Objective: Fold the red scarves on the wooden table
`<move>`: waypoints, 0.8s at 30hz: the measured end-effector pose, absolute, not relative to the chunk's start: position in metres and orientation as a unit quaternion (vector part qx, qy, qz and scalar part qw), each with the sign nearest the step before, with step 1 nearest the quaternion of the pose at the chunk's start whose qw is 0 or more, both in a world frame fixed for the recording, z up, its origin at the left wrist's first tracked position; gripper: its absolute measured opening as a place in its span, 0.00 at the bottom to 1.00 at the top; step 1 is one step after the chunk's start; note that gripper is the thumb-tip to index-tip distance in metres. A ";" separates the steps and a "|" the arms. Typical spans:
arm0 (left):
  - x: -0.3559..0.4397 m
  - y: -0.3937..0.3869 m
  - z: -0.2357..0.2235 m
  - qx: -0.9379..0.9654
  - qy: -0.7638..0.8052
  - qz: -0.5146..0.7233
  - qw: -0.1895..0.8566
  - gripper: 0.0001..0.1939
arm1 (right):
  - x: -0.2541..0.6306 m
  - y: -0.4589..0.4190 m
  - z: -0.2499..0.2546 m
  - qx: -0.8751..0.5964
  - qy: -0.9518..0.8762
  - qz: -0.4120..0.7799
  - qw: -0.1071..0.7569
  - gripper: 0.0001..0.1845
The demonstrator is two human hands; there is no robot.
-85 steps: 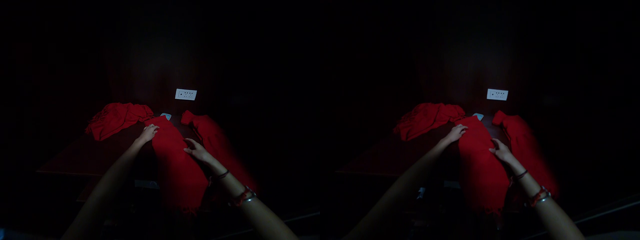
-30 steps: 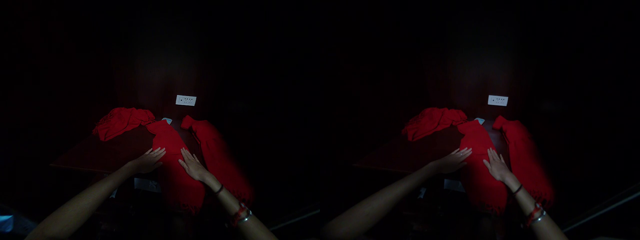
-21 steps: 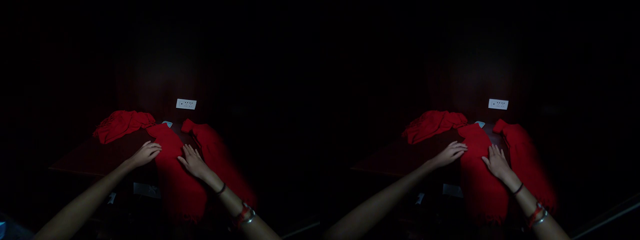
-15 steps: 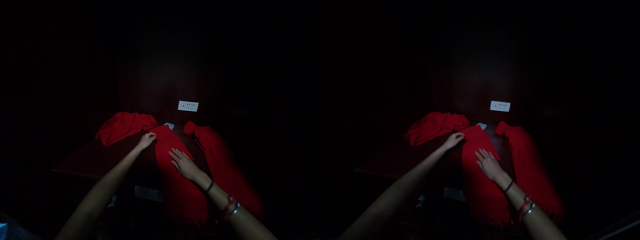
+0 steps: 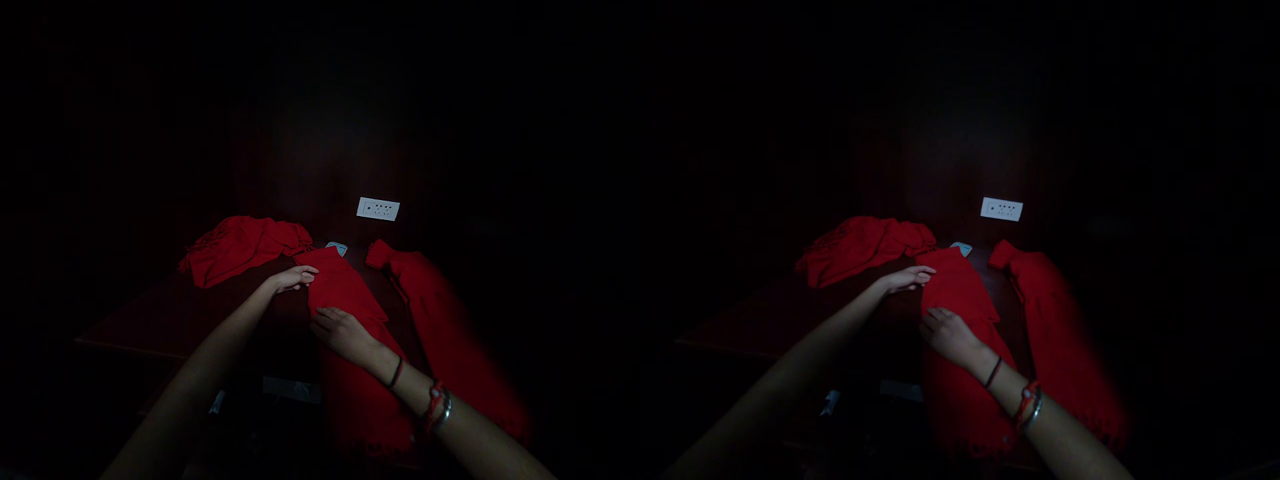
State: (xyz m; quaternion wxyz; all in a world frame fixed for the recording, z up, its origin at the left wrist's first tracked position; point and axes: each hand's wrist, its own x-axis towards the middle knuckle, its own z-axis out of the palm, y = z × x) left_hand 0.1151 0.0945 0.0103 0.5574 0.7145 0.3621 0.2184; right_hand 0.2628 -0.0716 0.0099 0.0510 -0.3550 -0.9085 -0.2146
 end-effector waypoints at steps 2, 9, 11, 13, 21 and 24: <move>0.114 0.099 0.009 0.714 0.335 0.216 0.575 0.20 | 0.268 -0.071 0.006 -0.357 -0.909 -0.208 0.059 0.12; 0.114 0.098 0.009 0.727 0.317 0.177 0.583 0.16 | 0.284 -0.083 0.007 -0.371 -0.903 -0.168 0.138 0.17; 0.112 0.097 0.009 0.727 0.310 0.174 0.588 0.15 | 0.284 -0.084 0.008 -0.363 -0.906 -0.166 0.141 0.18; 0.108 0.096 0.008 0.711 0.302 0.182 0.608 0.14 | 0.282 -0.085 0.009 -0.360 -0.908 -0.167 0.137 0.18; 0.093 0.094 0.010 0.754 0.292 0.137 0.573 0.14 | 0.286 -0.090 0.013 -0.351 -0.906 -0.125 0.200 0.17; 0.090 0.098 0.011 0.787 0.278 0.137 0.534 0.13 | 0.290 -0.090 0.012 -0.338 -0.907 -0.095 0.231 0.16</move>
